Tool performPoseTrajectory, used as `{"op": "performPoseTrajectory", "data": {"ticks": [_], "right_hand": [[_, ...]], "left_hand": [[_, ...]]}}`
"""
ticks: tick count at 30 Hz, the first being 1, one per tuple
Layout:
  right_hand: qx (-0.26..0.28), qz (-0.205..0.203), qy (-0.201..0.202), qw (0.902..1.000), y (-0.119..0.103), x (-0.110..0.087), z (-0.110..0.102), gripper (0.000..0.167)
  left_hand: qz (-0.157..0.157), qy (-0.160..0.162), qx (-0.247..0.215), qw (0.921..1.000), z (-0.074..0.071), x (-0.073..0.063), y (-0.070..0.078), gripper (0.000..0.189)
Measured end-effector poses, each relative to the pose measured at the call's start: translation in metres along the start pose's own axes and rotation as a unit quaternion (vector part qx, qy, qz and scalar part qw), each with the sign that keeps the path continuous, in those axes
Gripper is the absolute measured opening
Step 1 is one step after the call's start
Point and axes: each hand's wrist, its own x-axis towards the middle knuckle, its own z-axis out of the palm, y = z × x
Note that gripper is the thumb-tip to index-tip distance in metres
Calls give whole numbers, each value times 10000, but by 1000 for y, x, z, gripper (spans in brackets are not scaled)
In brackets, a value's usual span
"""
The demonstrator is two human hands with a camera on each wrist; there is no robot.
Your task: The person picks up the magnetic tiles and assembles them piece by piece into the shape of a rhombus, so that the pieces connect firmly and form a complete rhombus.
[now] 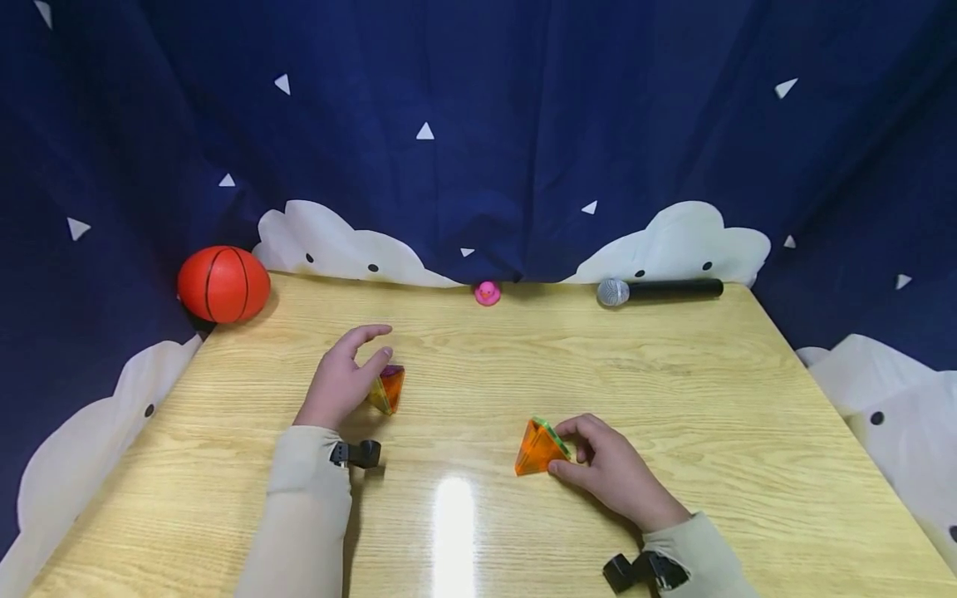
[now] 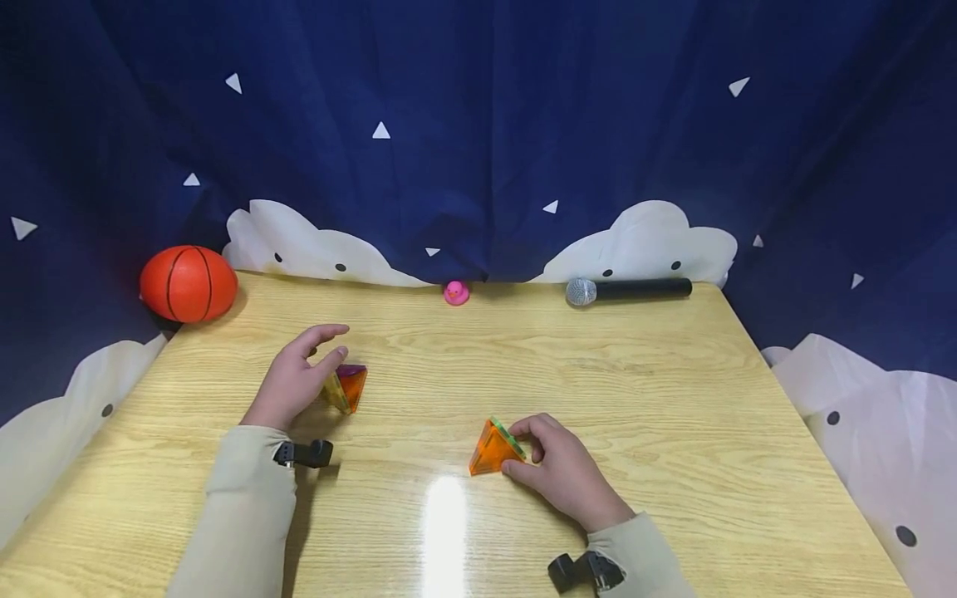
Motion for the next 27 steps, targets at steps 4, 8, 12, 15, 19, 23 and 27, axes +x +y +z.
{"op": "performPoseTrajectory", "data": {"ticks": [4,8,12,15,19,23,27], "right_hand": [[81,19,-17,10000,0,-1,-1,37],[143,-5,-6,9999,2,-1,1,37],[117,-46,10,9999,2,0,1,36],[90,-51,1,9999,3,0,1,36],[67,-47,-19,10000,4,1,1,36],[75,-43,-18,10000,4,1,1,36],[90,-41,-18,9999,3,0,1,36]], "left_hand": [[-379,-365,-94,9986,10,2,-17,41],[-540,-661,-32,9963,18,1,-27,39],[-452,-763,172,9959,18,2,-30,38],[-427,-903,174,9948,14,1,-31,42],[-449,-1183,141,9919,5,-2,-34,50],[-555,-1350,62,9893,-4,-3,-36,60],[-665,-1455,-11,9871,-8,-3,-38,68]]}}
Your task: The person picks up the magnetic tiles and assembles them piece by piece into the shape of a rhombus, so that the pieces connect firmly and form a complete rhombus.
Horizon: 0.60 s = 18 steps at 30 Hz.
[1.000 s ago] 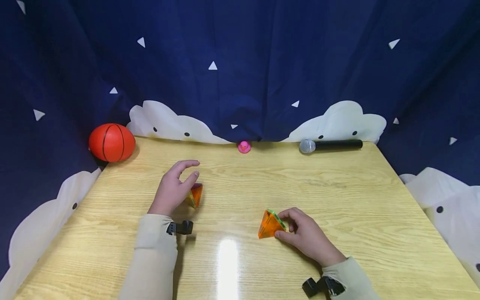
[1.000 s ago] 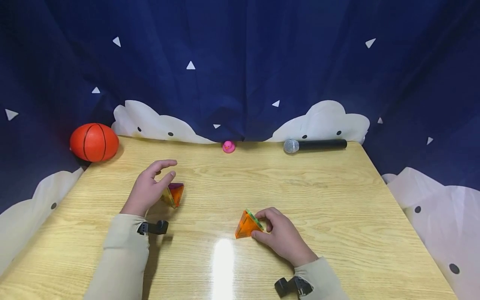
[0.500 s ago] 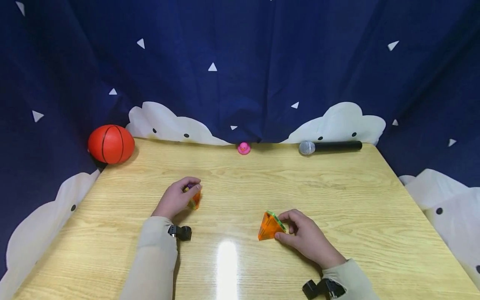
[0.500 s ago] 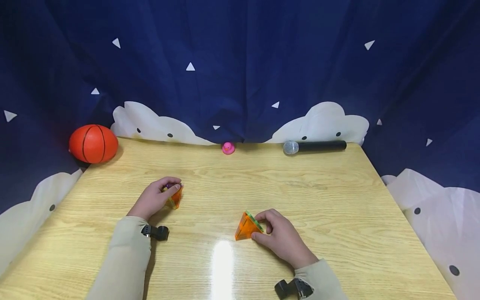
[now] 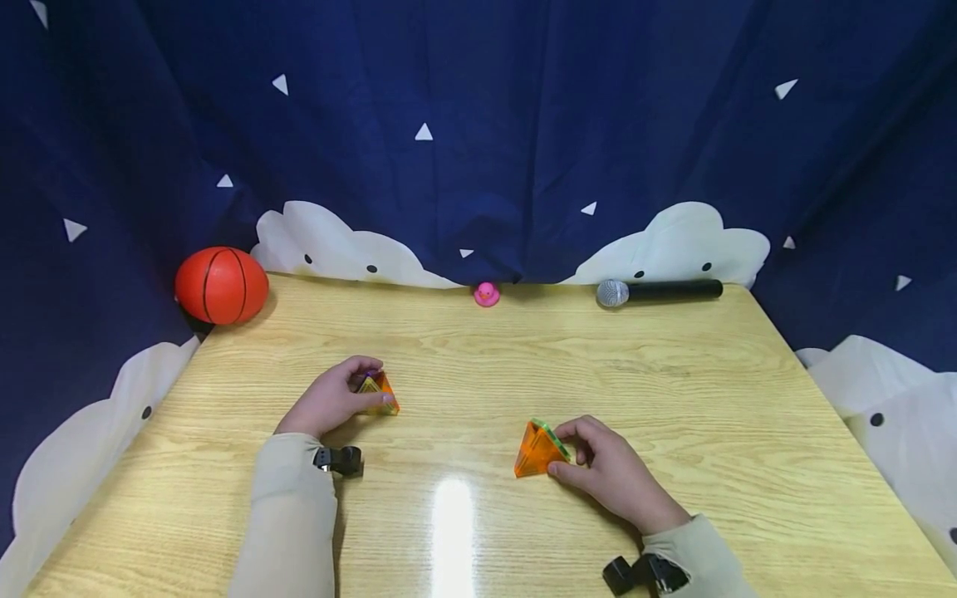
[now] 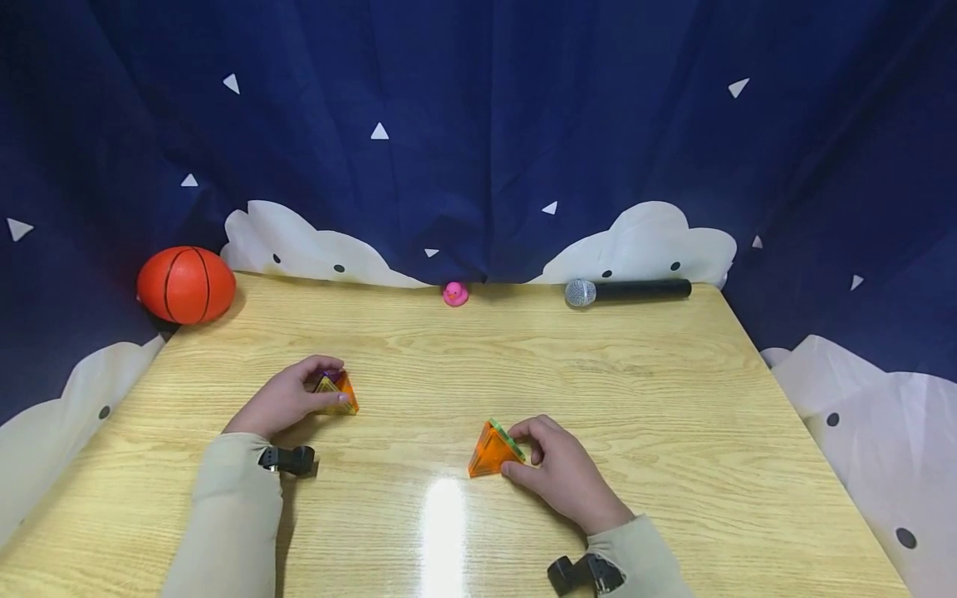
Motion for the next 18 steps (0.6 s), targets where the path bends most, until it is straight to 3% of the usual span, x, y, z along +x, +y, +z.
{"op": "performPoseTrajectory", "data": {"ticks": [8,18], "right_hand": [[-53,-1,30,10000,0,0,0,34],[-54,35,65,10000,-1,0,0,33]], "left_hand": [[64,-91,-23,9999,3,1,3,67],[133,-206,-217,9995,23,7,12,67]]}}
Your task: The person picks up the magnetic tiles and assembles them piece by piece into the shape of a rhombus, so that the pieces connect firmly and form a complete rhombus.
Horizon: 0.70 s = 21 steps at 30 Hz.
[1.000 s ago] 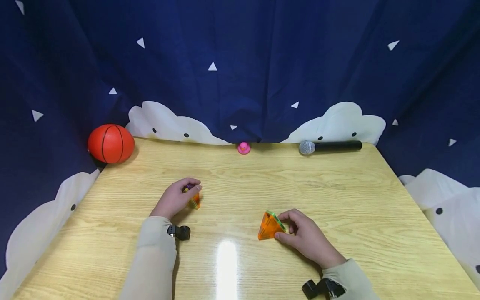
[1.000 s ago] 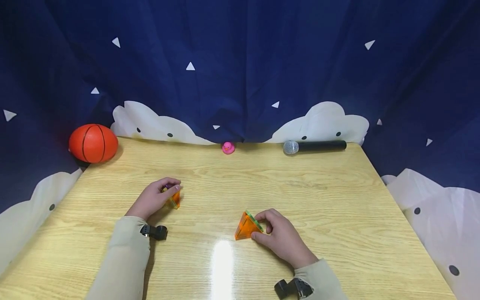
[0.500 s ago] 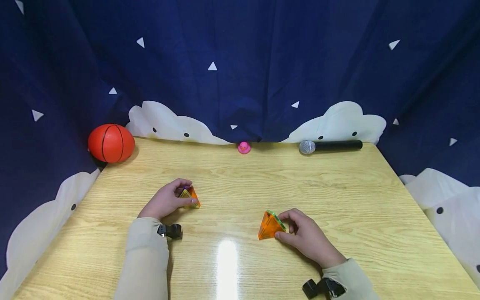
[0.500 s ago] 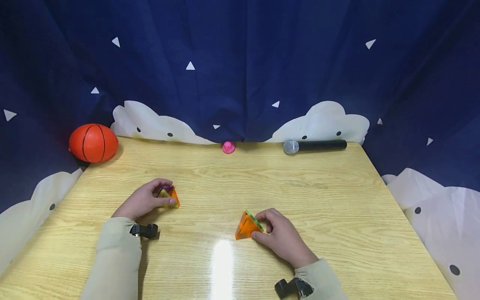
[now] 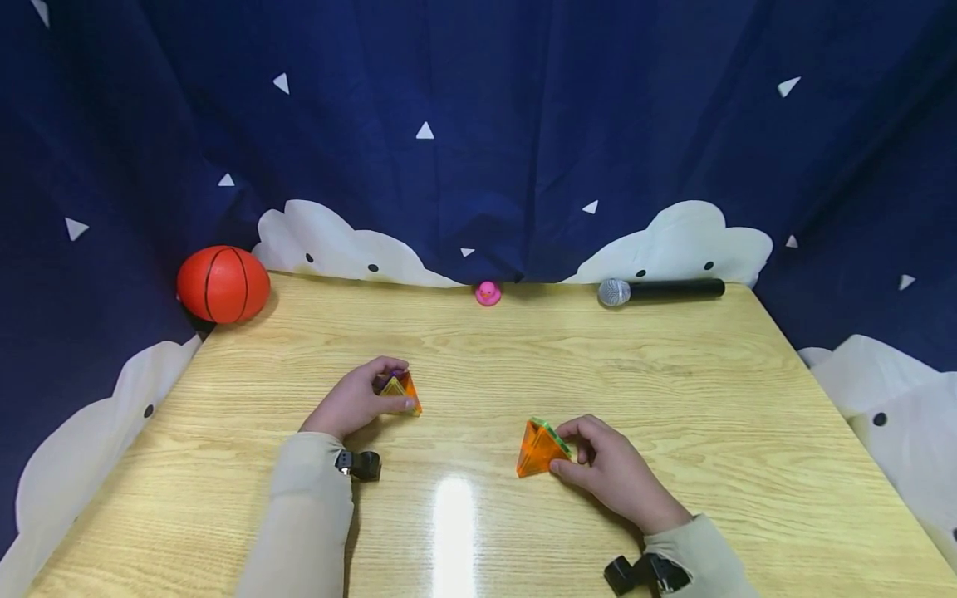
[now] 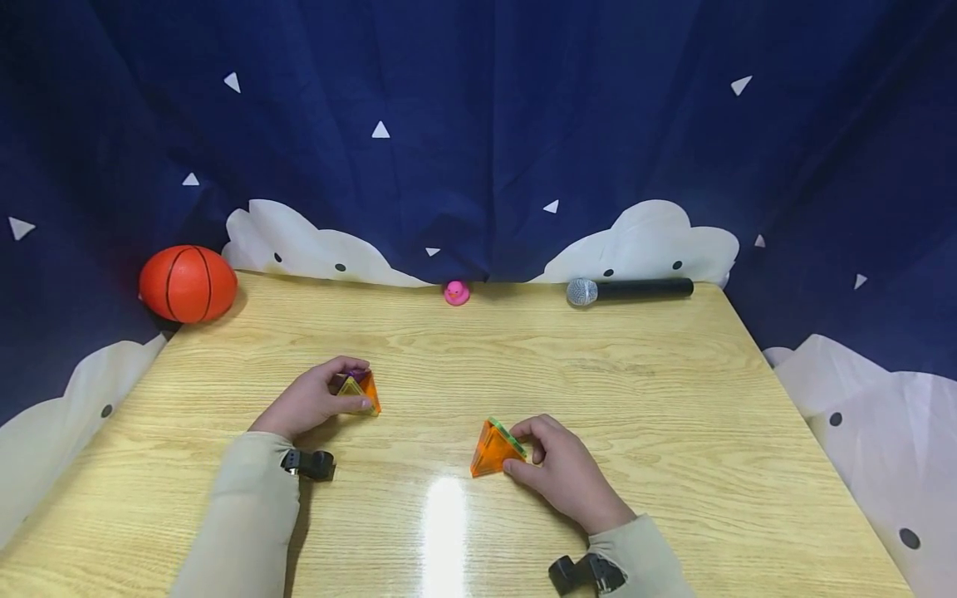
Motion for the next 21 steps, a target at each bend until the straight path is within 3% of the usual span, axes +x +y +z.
{"op": "performPoseTrajectory", "data": {"ticks": [10,21], "right_hand": [[95,131,63,9998,-1,1,0,30],[85,77,128,9999,-1,1,0,29]], "left_hand": [[8,-266,-100,9996,25,4,18,67],[262,-566,-16,9981,53,0,36,62]]}}
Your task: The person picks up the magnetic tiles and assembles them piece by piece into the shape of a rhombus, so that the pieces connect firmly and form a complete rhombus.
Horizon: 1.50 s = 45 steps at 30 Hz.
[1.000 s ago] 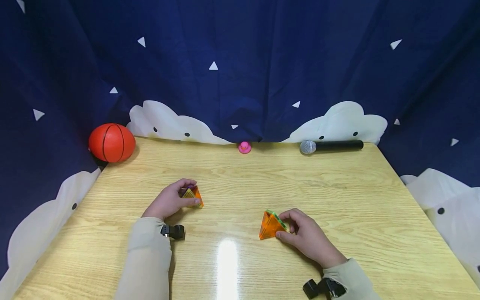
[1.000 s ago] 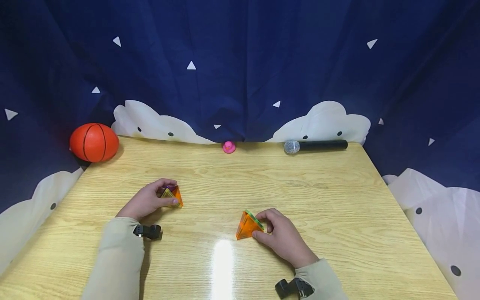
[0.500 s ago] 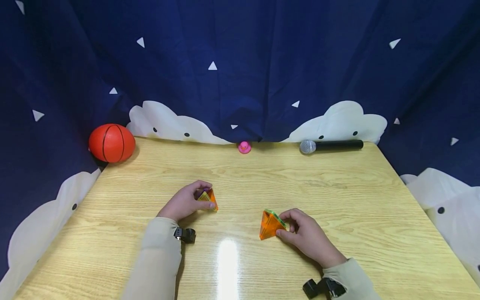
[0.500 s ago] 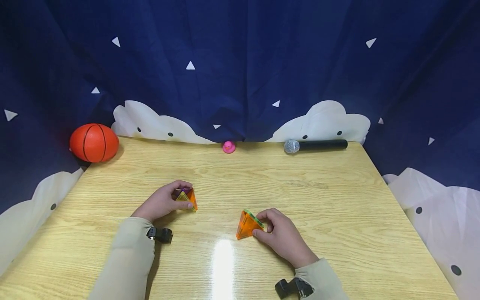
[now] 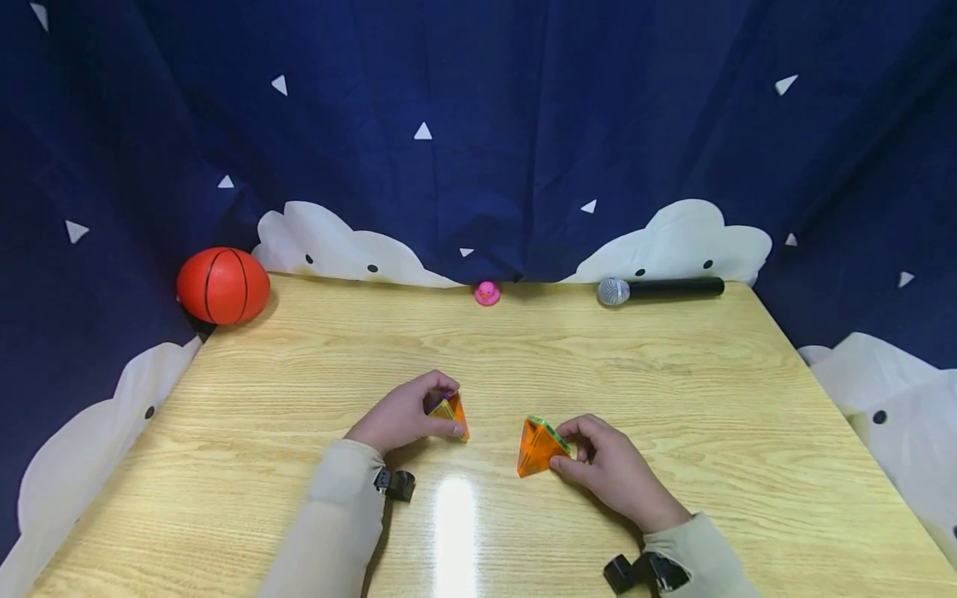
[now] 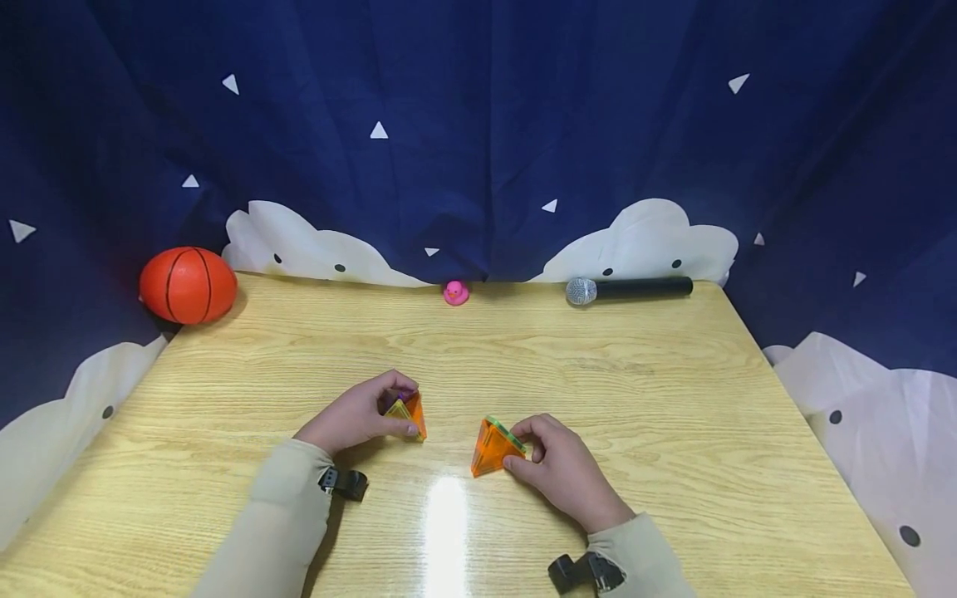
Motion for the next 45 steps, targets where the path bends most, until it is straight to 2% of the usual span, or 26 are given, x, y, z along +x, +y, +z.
{"op": "performPoseTrajectory", "data": {"ticks": [8,13,19,28,38,45], "right_hand": [[-51,35,33,10000,0,1,0,29],[-43,23,19,10000,0,1,2,29],[10,-22,97,10000,2,0,2,29],[75,-34,71,9999,1,0,1,27],[20,29,25,10000,-1,1,1,27],[16,63,24,10000,-1,1,2,27]], "left_hand": [[303,-176,75,9994,11,2,4,63],[346,-333,-48,9988,17,4,5,63],[338,-368,-129,9987,20,6,6,66],[674,-362,216,9968,29,9,10,67],[782,-361,777,9932,39,12,18,67],[922,-431,914,9906,45,14,24,66]]}}
